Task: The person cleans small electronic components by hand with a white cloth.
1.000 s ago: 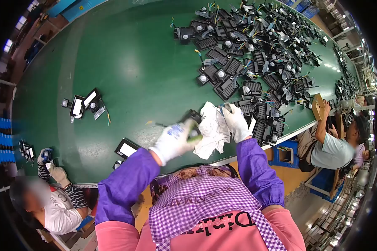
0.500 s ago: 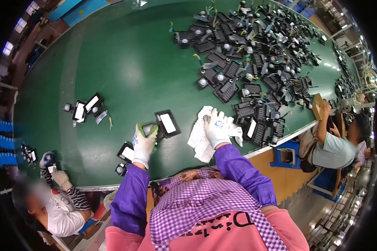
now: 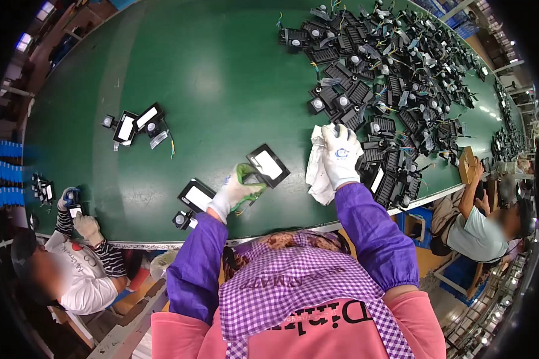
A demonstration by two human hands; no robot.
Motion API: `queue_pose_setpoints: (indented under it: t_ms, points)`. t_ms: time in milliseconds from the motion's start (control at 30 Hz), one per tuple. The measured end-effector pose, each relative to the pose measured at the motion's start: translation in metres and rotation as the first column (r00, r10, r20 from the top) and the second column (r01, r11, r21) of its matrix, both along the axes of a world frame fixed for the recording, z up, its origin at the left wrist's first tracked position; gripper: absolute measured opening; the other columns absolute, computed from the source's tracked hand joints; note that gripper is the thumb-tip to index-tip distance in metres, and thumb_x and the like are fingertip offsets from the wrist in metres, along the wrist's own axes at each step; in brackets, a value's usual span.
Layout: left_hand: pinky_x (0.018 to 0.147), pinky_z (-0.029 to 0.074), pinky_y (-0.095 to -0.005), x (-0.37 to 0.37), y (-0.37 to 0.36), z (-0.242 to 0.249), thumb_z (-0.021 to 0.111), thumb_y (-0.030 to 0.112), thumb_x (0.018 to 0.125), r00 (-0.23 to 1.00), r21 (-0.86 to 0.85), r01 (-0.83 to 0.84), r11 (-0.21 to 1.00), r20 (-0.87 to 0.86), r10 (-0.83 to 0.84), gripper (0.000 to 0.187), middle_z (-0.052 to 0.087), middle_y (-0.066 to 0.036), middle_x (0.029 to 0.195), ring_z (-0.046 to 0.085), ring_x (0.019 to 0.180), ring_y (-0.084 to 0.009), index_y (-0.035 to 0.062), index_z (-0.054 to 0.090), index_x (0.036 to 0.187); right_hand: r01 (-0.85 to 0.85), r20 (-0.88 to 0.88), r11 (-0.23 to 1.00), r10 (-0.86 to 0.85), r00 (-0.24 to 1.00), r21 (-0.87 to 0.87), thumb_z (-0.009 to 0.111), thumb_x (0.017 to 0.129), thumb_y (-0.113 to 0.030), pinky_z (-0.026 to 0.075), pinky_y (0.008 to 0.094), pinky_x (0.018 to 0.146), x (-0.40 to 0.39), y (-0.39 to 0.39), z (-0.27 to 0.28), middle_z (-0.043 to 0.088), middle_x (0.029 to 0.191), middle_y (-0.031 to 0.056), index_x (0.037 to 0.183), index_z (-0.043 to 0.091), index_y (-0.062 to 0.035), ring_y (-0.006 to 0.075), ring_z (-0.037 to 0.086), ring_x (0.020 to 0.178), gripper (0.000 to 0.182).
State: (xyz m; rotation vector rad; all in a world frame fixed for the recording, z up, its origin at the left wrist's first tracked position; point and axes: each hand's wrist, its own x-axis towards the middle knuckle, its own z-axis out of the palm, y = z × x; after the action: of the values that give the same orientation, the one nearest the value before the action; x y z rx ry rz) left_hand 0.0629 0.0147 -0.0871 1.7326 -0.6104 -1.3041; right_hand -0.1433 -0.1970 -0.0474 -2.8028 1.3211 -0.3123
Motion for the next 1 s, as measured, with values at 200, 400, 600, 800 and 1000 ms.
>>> queue_pose_setpoints:
  t_ms: [200, 400, 600, 800, 1000]
  points:
    - [0.084, 0.053, -0.0375, -0.033, -0.014, 0.006, 0.077, 0.027, 0.08, 0.973, 0.026, 0.111, 0.994, 0.199, -0.113, 0.058, 0.07, -0.019, 0.102, 0.069, 0.096, -0.0282, -0.0041, 0.055, 0.123, -0.088, -0.158, 0.991, 0.104, 0.982, 0.105, 0.055, 0.09, -0.033, 0.039, 0.0522, 0.098, 0.0, 0.047, -0.049, 0.053, 0.125, 0.0173, 0.127, 0.054, -0.0111, 0.038, 0.048, 0.118, 0.043]
    - [0.086, 0.053, -0.0413, -0.047, -0.015, 0.004, 0.075, 0.035, 0.079, 0.933, 0.116, 0.1, 0.988, 0.335, -0.134, 0.057, 0.069, -0.021, 0.106, 0.067, 0.099, -0.0352, -0.0015, 0.057, 0.119, -0.027, 0.022, 0.958, 0.022, 1.0, 0.285, 0.056, 0.089, -0.026, 0.043, 0.0487, 0.088, 0.014, 0.037, -0.022, 0.059, 0.104, 0.015, 0.115, 0.058, -0.0088, 0.0354, 0.054, 0.103, 0.031]
    - [0.084, 0.053, -0.0441, -0.055, -0.015, 0.003, 0.076, 0.034, 0.078, 0.933, 0.116, 0.077, 0.99, 0.343, -0.113, 0.054, 0.069, -0.022, 0.1, 0.067, 0.098, -0.0376, -0.0008, 0.057, 0.115, -0.034, -0.066, 0.849, 0.081, 0.994, 0.527, 0.044, 0.096, -0.028, 0.05, 0.0474, 0.084, 0.038, 0.079, -0.014, 0.065, 0.104, 0.0234, 0.105, 0.056, -0.0052, 0.0394, 0.065, 0.093, 0.027]
    - [0.085, 0.052, -0.0423, -0.07, -0.009, -0.004, 0.078, 0.03, 0.077, 0.907, 0.039, -0.003, 0.999, 0.421, -0.013, 0.054, 0.068, -0.021, 0.101, 0.066, 0.096, -0.0346, -0.0033, 0.058, 0.115, -0.013, -0.058, 0.874, 0.047, 0.997, 0.486, 0.048, 0.096, -0.025, 0.049, 0.047, 0.087, 0.043, 0.059, -0.009, 0.065, 0.102, 0.0248, 0.109, 0.056, -0.0042, 0.0405, 0.065, 0.096, 0.025]
    - [0.079, 0.053, -0.039, -0.06, -0.012, 0.0, 0.077, 0.026, 0.078, 0.955, 0.038, 0.075, 0.996, 0.285, -0.083, 0.044, 0.069, -0.016, 0.096, 0.067, 0.087, -0.0302, -0.0007, 0.059, 0.108, 0.081, -0.092, 0.854, -0.039, 0.995, 0.514, 0.048, 0.097, -0.024, 0.052, 0.0477, 0.079, 0.039, 0.043, -0.029, 0.067, 0.094, 0.0239, 0.105, 0.057, -0.0016, 0.0401, 0.066, 0.088, 0.026]
